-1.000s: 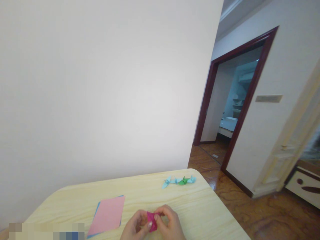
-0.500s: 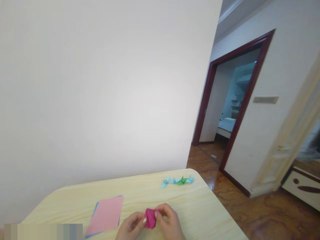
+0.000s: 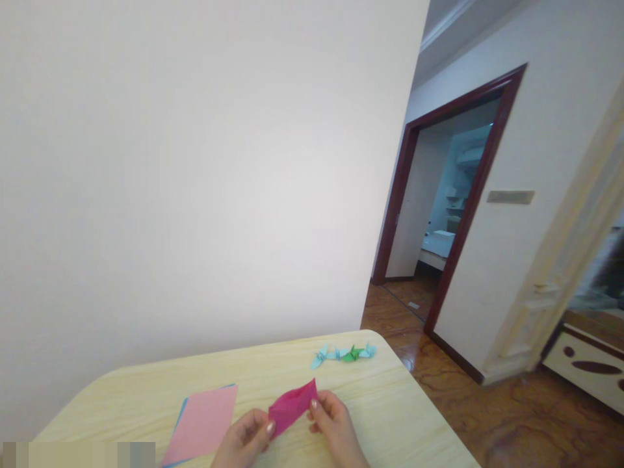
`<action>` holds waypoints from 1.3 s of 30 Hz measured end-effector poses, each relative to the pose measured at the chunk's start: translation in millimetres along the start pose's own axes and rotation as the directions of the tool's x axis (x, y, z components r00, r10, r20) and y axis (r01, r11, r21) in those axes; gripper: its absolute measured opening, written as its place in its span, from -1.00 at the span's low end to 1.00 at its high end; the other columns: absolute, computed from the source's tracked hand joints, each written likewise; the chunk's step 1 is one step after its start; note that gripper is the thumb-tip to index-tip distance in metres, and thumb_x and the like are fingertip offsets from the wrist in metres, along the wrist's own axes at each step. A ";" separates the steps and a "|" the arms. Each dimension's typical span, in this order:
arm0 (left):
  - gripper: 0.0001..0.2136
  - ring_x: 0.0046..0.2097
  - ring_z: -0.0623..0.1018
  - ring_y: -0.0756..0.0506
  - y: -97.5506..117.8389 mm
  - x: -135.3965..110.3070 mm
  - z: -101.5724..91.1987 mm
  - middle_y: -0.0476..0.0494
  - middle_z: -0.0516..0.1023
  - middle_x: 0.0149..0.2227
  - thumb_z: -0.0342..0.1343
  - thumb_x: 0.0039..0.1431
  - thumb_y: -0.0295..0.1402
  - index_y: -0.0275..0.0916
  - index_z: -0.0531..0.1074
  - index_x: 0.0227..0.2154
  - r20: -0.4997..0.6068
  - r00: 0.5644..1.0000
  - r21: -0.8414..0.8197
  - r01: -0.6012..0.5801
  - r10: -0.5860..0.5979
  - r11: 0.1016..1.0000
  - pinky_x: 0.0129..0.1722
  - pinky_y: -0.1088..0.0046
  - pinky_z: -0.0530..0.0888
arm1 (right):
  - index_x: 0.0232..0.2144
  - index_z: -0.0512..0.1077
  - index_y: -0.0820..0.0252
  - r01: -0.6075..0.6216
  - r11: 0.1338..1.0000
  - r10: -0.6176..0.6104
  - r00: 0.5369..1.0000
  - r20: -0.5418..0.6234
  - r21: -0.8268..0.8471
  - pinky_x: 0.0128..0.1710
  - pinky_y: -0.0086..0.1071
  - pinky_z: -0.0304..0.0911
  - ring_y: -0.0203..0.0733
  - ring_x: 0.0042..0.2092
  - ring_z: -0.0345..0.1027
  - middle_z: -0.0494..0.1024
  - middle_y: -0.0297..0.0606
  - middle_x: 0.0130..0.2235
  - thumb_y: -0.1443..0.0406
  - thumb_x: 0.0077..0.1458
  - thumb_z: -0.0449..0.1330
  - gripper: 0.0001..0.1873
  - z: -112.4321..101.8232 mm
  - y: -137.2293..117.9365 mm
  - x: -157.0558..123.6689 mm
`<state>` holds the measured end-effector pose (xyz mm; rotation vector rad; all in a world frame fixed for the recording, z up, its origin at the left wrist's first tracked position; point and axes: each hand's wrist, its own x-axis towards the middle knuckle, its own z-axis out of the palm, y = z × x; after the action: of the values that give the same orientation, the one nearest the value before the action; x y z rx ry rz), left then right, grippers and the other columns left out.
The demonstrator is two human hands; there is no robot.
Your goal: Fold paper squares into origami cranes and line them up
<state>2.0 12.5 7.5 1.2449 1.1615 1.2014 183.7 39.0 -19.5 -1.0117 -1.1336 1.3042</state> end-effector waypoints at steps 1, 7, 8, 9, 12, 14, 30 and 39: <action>-0.60 -0.56 0.31 0.01 2.6 -0.9 0.3 0.07 0.33 -0.70 0.19 -0.27 0.04 -0.24 0.35 -0.72 -0.007 1.000 -0.014 -0.001 0.001 1.000 -0.51 0.53 0.25 | -0.48 0.40 0.28 0.003 1.000 -0.003 1.000 0.002 -0.009 -0.54 -0.49 0.15 -0.31 -0.50 0.24 0.39 -0.34 -0.55 0.00 -0.17 0.22 -0.58 -0.6 2.9 0.7; -0.62 -0.58 0.36 -0.01 7.6 -2.5 1.4 0.04 0.38 -0.70 0.22 -0.29 0.02 -0.24 0.40 -0.70 -0.064 0.997 -0.017 -0.042 0.040 0.999 -0.53 0.51 0.30 | -0.42 0.34 0.22 0.153 0.950 -0.169 0.985 -0.037 -0.273 -0.48 -0.42 0.22 -0.21 -0.40 0.29 0.39 -0.28 -0.45 0.22 -0.04 0.14 -0.83 0.2 8.1 -3.5; -0.63 -0.57 0.37 -0.01 7.6 -2.8 1.7 0.04 0.39 -0.69 0.22 -0.29 0.02 -0.24 0.41 -0.70 -0.077 0.996 -0.003 -0.052 0.051 0.999 -0.52 0.51 0.30 | -0.35 0.33 0.21 0.223 0.909 -0.258 0.964 -0.056 -0.351 -0.41 -0.39 0.25 -0.17 -0.32 0.30 0.40 -0.23 -0.37 0.28 -0.03 0.12 -0.85 0.5 4.5 -5.9; -0.63 -0.56 0.38 -0.02 7.6 -3.2 2.1 0.03 0.40 -0.68 0.22 -0.28 0.01 -0.24 0.41 -0.70 -0.083 0.995 0.012 -0.060 0.061 0.998 -0.51 0.51 0.31 | -0.25 0.31 0.19 0.303 0.850 -0.358 0.932 -0.050 -0.430 -0.31 -0.34 0.26 -0.13 -0.22 0.29 0.39 -0.19 -0.27 0.34 -0.04 0.11 -0.78 0.8 -0.5 -8.4; -0.64 -0.51 0.41 -0.06 7.5 -4.2 3.5 0.00 0.44 -0.65 0.22 -0.28 0.00 -0.24 0.42 -0.69 -0.077 0.994 0.065 -0.069 0.074 0.995 -0.47 0.49 0.34 | -0.11 0.26 0.11 0.509 0.618 -0.551 0.824 0.131 -0.599 -0.03 -0.21 0.12 -0.08 -0.02 0.15 0.30 -0.16 -0.09 0.47 -0.08 0.08 -0.57 2.7 -19.1 -14.5; -0.64 -0.49 0.42 -0.07 6.9 -3.9 3.8 -0.02 0.45 -0.64 0.22 -0.28 0.00 -0.25 0.43 -0.69 -0.081 0.993 0.090 -0.073 0.080 0.993 -0.46 0.47 0.34 | -0.22 0.34 0.07 0.587 0.488 -0.526 0.788 0.319 -0.646 0.01 -0.18 0.06 -0.06 0.00 0.11 0.28 -0.22 -0.07 0.51 -0.18 0.13 -0.58 5.7 -30.9 -16.0; -0.61 -0.26 0.51 -0.17 10.5 -2.9 -6.8 -0.05 0.56 -0.45 0.31 -0.42 -0.03 -0.22 0.49 -0.55 -0.141 0.967 -0.398 0.140 -0.211 0.907 -0.35 0.39 0.45 | -0.47 0.45 0.09 0.619 0.396 -0.441 0.776 0.451 -0.679 0.05 -0.07 0.00 -0.03 0.10 0.00 0.26 -0.26 0.04 0.51 -0.15 0.16 -0.78 19.8 -54.6 5.4; -0.62 -0.19 0.54 -0.20 3.2 2.5 -14.4 -0.05 0.61 -0.39 0.34 -0.42 -0.10 -0.20 0.49 -0.48 -0.253 0.941 -0.561 0.049 -0.227 0.826 -0.23 0.35 0.47 | -0.23 0.41 -0.05 0.695 0.281 -0.366 0.715 0.595 -0.662 0.13 -0.04 -0.26 -0.08 0.06 0.12 0.39 -0.36 -0.01 0.55 -0.16 0.07 -0.52 27.7 -36.1 -0.3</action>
<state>-12.3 15.5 10.8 0.5349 0.9991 1.5171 163.3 35.6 21.1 -0.9135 -2.3100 0.2141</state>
